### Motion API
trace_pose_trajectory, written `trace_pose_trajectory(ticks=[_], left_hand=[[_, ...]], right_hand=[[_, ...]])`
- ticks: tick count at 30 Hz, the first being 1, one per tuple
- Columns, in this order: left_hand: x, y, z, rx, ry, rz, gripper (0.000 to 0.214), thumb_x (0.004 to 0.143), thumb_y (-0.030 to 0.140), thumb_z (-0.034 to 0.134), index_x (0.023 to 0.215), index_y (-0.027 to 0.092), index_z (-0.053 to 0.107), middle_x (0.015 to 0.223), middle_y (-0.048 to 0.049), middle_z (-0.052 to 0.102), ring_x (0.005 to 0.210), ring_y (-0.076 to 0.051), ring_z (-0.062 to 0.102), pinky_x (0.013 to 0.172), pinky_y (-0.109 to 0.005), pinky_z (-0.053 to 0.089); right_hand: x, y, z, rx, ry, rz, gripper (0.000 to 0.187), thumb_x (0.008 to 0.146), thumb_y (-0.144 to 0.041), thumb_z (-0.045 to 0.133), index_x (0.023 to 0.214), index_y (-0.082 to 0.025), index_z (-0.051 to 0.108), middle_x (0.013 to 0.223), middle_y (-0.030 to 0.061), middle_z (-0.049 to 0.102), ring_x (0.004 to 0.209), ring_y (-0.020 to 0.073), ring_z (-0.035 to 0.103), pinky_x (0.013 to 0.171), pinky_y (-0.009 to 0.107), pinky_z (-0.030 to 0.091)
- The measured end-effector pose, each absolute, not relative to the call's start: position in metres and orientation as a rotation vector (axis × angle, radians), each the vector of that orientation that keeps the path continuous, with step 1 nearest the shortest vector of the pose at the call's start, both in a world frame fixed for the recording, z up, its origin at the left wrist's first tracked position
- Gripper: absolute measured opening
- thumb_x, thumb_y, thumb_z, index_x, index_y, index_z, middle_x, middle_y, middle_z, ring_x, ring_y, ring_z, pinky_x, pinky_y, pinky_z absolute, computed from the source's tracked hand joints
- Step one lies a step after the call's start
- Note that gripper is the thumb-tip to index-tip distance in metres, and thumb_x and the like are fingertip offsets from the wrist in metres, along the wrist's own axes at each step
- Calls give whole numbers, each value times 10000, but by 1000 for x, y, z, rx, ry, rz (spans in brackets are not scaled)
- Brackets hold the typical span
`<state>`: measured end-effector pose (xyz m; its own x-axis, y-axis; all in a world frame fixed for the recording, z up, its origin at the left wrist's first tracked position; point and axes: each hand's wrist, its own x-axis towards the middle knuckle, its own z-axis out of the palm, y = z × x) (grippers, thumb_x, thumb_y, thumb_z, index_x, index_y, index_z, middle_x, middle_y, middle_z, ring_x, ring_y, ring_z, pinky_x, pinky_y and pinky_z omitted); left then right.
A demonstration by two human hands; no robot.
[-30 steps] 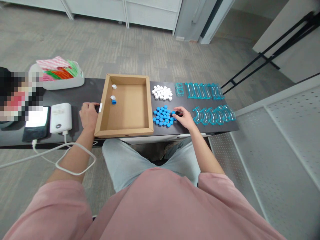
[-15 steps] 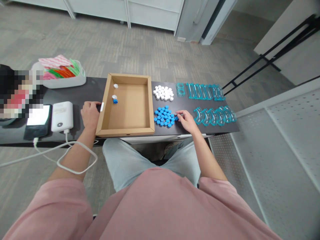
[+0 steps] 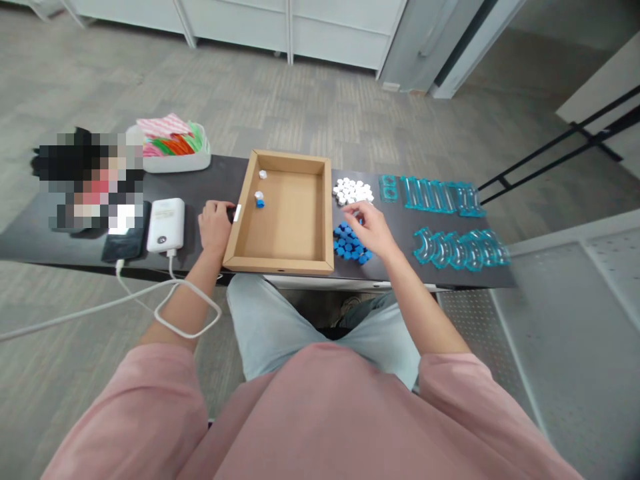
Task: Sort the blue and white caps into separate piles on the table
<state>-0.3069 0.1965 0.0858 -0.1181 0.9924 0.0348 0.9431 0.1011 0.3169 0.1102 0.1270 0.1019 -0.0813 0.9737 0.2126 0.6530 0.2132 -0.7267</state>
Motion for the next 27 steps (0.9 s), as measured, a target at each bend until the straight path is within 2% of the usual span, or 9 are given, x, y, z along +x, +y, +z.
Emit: trace_pose_trajectory(ticks=[4,6,8,11,14,17,20,24,27], left_hand=[[-306,196,84,1958,2201,456,399,1071,206,592,1406,223,808,1483,-232,716,1438,-425,683,1204,-513,549],[-306,196,83,1955,2195,470,396,1056,200,604,1388,239,816,1466,-224,724,1429,-427,687,1205,-524,549],[-307,196,82,1962,2184,481,395,1056,194,600,1381,244,820,1462,-220,724,1429,-422,691,1207,-521,547],[-308,196,80,1971,2174,495,405,1072,184,579,1392,240,822,1469,-221,722,1436,-414,697,1217,-514,538],[-309,196,79,1965,2168,499,424,1081,176,582,1420,252,825,1492,-225,734,1454,-423,691,1234,-539,528],[-310,196,79,1970,2136,492,410,1121,195,564,1442,223,816,1534,-254,727,1475,-428,675,1239,-554,515],[-312,196,77,1959,2119,490,395,1150,225,555,1455,177,801,1571,-278,703,1491,-425,653,1243,-547,495],[-315,198,72,1951,2119,524,389,1133,232,593,1459,180,798,1561,-259,705,1484,-427,637,1247,-545,479],[-316,201,69,1959,2133,493,411,1130,236,591,1484,171,789,1567,-252,695,1476,-424,632,1259,-546,482]], right_hand=[[10,199,101,-1253,-2187,745,157,1116,-307,725,1192,-236,842,1210,95,819,1021,270,746,1044,419,590],[-36,234,94,-1270,-2237,745,156,1125,-289,746,1239,-214,821,1256,110,815,1163,293,746,1109,418,565],[-71,261,86,-1358,-2256,742,158,1167,-303,712,1248,-203,804,1248,119,808,1211,297,722,1122,412,549],[-99,279,77,-1458,-2302,738,132,1161,-279,700,1224,-202,787,1229,121,791,1161,299,699,1087,408,543],[-106,276,74,-1406,-2387,722,133,1056,-194,750,1184,-218,773,1238,109,779,1094,302,692,1035,412,554],[-99,261,78,-1300,-2428,722,224,959,-116,761,1151,-232,760,1185,77,776,1076,294,696,1001,399,566],[-74,239,88,-1204,-2362,761,297,931,-106,751,1197,-236,768,1198,63,786,1135,287,721,1046,399,586],[8,204,106,-1249,-2150,746,317,958,-190,737,1262,-229,815,1303,97,803,1154,283,772,1080,436,634],[99,177,112,-1393,-1972,695,287,961,-307,784,1238,-255,837,1321,114,830,1109,287,800,1012,450,687]])
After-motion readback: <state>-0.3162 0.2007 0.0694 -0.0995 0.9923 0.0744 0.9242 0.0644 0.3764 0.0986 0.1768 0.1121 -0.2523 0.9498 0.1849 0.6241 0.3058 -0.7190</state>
